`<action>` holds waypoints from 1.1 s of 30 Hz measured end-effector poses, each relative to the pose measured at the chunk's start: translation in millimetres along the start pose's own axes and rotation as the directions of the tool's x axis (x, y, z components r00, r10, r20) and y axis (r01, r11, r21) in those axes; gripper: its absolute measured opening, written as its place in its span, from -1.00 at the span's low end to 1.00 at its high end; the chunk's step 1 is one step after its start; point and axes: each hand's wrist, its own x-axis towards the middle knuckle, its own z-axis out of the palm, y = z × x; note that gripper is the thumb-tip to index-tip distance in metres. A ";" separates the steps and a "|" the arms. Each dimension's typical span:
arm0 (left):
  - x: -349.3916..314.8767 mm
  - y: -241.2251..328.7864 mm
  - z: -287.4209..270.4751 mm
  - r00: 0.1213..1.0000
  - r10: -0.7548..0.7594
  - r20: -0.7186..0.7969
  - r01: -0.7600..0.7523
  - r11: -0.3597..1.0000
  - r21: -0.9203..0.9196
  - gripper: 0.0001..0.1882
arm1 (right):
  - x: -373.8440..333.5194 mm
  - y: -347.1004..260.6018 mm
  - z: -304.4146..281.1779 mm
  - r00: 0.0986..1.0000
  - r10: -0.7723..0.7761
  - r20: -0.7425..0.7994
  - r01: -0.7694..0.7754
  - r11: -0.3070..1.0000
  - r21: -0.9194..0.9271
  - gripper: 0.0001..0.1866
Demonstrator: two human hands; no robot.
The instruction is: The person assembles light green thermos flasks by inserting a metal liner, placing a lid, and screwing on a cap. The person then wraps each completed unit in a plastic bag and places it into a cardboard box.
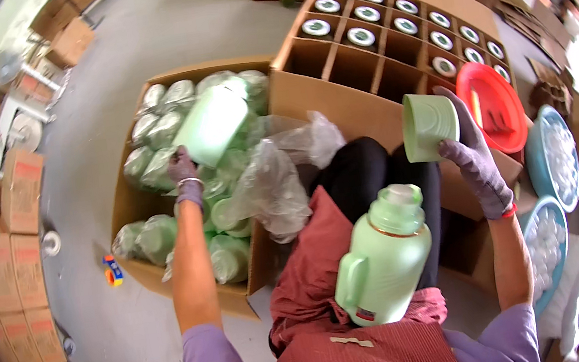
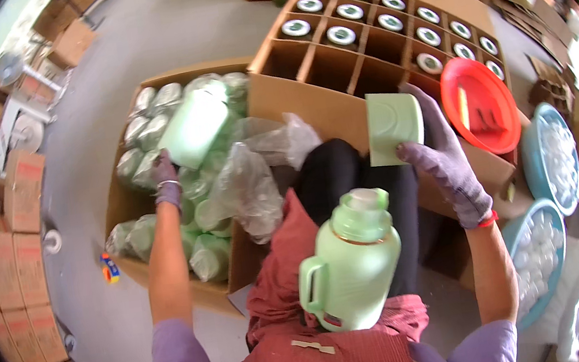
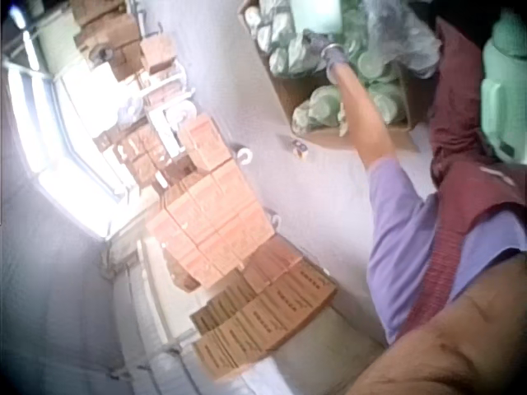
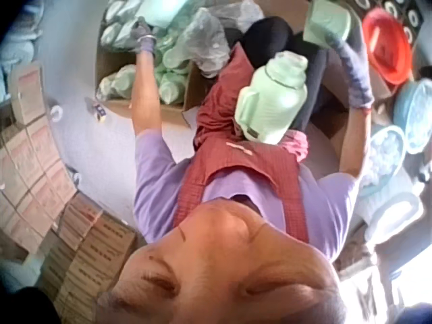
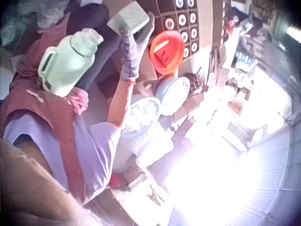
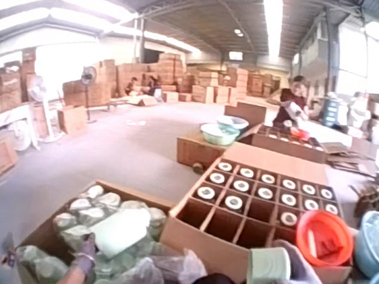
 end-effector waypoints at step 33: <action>-368.4 155.1 -87.0 -0.264 0.143 0.954 0.436 0.900 -0.015 -0.61 | -79.1 -37.0 -13.1 0.856 -0.013 0.516 0.363 0.727 -0.584 -0.19</action>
